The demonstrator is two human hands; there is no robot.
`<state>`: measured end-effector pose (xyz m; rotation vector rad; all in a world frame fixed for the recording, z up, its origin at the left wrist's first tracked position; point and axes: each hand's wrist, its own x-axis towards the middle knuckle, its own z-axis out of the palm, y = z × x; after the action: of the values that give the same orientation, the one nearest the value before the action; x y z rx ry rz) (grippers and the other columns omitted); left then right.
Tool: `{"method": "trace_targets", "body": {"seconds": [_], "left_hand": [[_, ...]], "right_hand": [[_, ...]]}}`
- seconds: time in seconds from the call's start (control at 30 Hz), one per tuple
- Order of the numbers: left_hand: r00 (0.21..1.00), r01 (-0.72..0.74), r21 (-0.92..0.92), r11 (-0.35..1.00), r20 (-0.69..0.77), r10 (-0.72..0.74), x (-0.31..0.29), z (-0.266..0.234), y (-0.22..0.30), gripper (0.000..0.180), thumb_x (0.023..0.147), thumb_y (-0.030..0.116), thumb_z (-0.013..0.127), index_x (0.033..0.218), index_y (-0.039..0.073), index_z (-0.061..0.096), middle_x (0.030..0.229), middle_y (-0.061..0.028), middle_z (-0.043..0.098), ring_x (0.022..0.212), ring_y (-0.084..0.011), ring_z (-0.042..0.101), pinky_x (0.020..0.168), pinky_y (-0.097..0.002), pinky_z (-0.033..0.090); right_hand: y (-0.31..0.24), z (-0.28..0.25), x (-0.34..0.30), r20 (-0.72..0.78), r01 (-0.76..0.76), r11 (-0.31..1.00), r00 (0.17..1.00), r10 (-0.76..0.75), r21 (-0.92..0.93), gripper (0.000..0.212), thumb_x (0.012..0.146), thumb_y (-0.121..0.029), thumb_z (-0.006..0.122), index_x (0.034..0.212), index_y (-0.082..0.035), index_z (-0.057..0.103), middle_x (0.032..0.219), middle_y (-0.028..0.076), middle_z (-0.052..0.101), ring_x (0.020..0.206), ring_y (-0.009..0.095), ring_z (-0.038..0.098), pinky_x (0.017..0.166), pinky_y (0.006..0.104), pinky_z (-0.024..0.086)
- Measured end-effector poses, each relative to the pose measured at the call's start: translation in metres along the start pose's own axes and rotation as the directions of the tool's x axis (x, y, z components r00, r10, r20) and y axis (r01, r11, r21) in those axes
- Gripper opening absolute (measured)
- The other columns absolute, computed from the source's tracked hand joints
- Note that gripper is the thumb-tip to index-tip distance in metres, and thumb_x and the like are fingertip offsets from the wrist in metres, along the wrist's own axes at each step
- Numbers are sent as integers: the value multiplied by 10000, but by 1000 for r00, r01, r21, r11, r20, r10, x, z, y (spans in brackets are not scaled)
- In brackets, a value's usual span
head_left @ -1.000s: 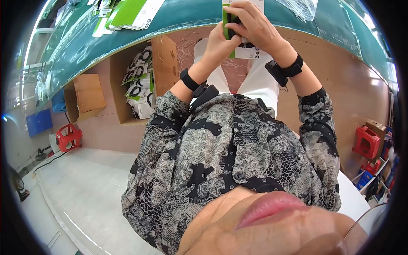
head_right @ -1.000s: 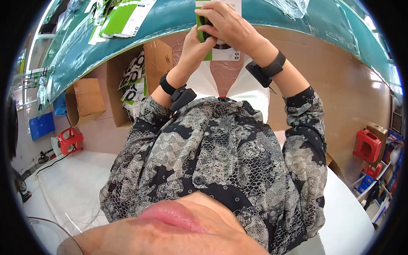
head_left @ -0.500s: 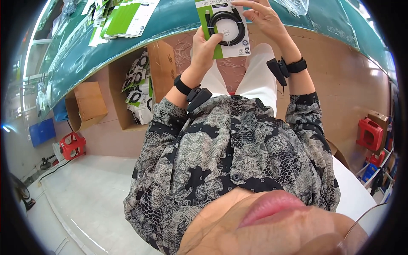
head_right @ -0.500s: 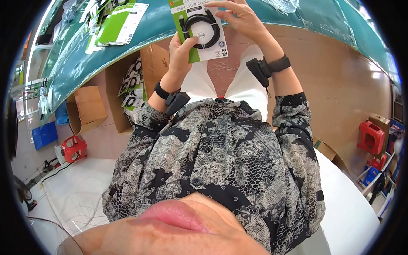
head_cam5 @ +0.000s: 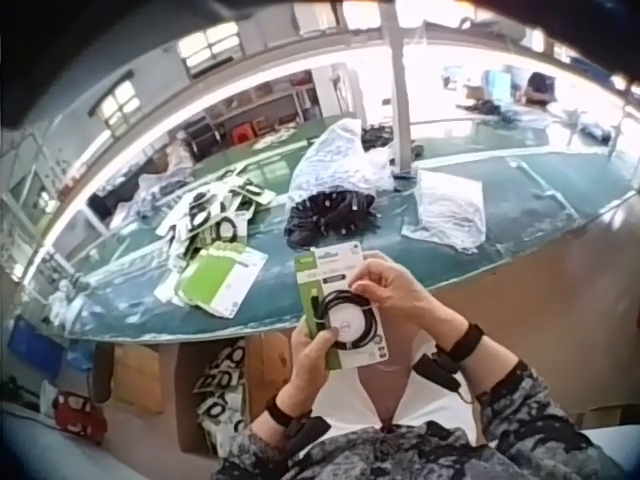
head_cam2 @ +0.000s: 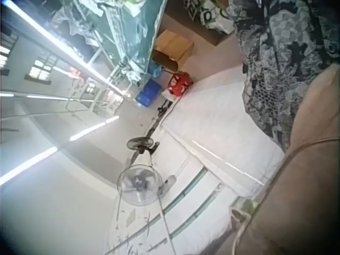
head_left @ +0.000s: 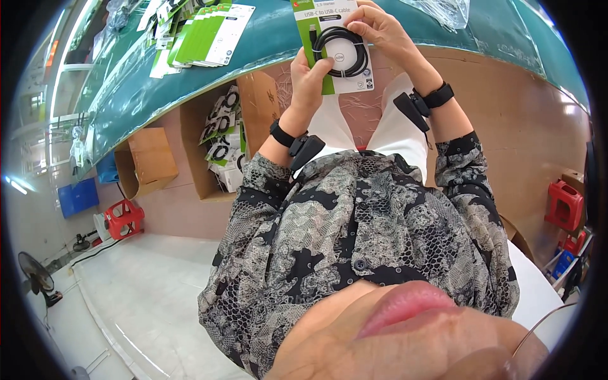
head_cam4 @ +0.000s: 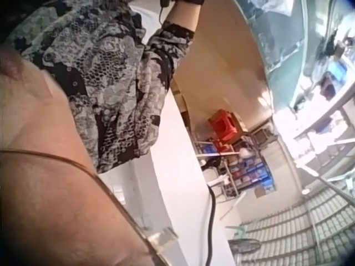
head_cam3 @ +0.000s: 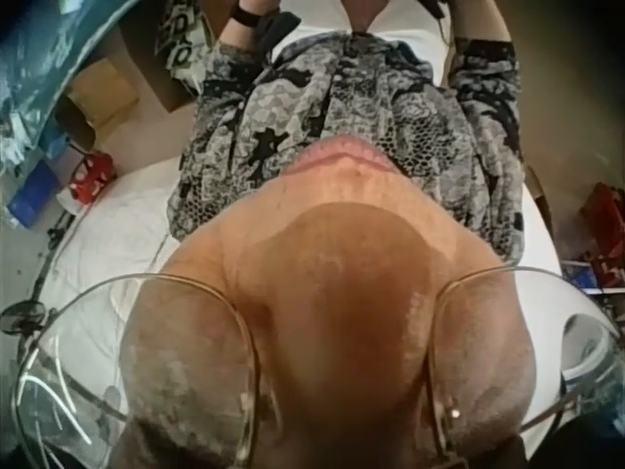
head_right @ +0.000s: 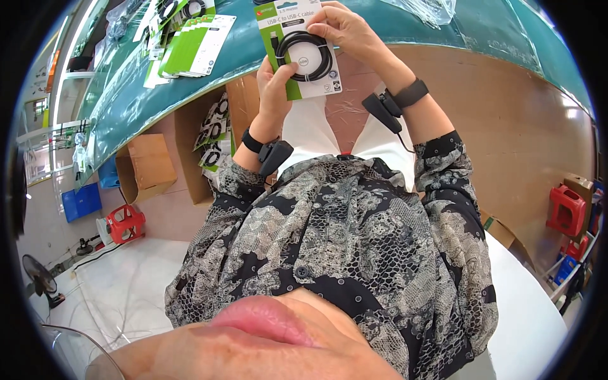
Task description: The person packages a cable by hand, threading a plastic tie through the cardboard backing and around the cable, then pulling the tie tight and setting the item aside.
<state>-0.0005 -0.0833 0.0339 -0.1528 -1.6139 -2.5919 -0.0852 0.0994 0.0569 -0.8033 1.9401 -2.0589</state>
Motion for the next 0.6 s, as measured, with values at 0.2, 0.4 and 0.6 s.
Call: {"method": "trace_targets", "body": {"seconds": [0.2, 0.4, 0.6], "left_hand": [[993, 111, 7, 994, 29, -111, 13, -8, 13, 258, 821, 35, 565, 1076, -9, 572, 973, -50, 633, 851, -98, 601, 754, -236, 500], [995, 96, -56, 994, 26, -94, 9, -9, 6, 213, 869, 64, 577, 1073, 2, 580, 967, -31, 633, 836, -82, 599, 729, -228, 498], [990, 107, -2, 994, 98, -106, 17, -14, 12, 188, 890, 86, 579, 1063, 14, 588, 962, -23, 639, 833, -78, 601, 730, -230, 498]], "right_hand": [[-35, 22, 0, 63, 198, 980, 978, -198, 12, 327, 877, -124, 670, 1180, -47, 570, 1099, 38, 587, 997, 114, 542, 853, 257, 452], [-8, 12, 10, 149, 183, 969, 976, -159, -165, 324, 874, -88, 654, 1185, -48, 576, 1063, 40, 611, 1012, 129, 548, 882, 280, 449], [9, 9, 26, 198, 604, 797, 778, -597, 30, 286, 881, -74, 637, 1163, -48, 601, 1040, 48, 627, 989, 142, 564, 882, 280, 448]]}}
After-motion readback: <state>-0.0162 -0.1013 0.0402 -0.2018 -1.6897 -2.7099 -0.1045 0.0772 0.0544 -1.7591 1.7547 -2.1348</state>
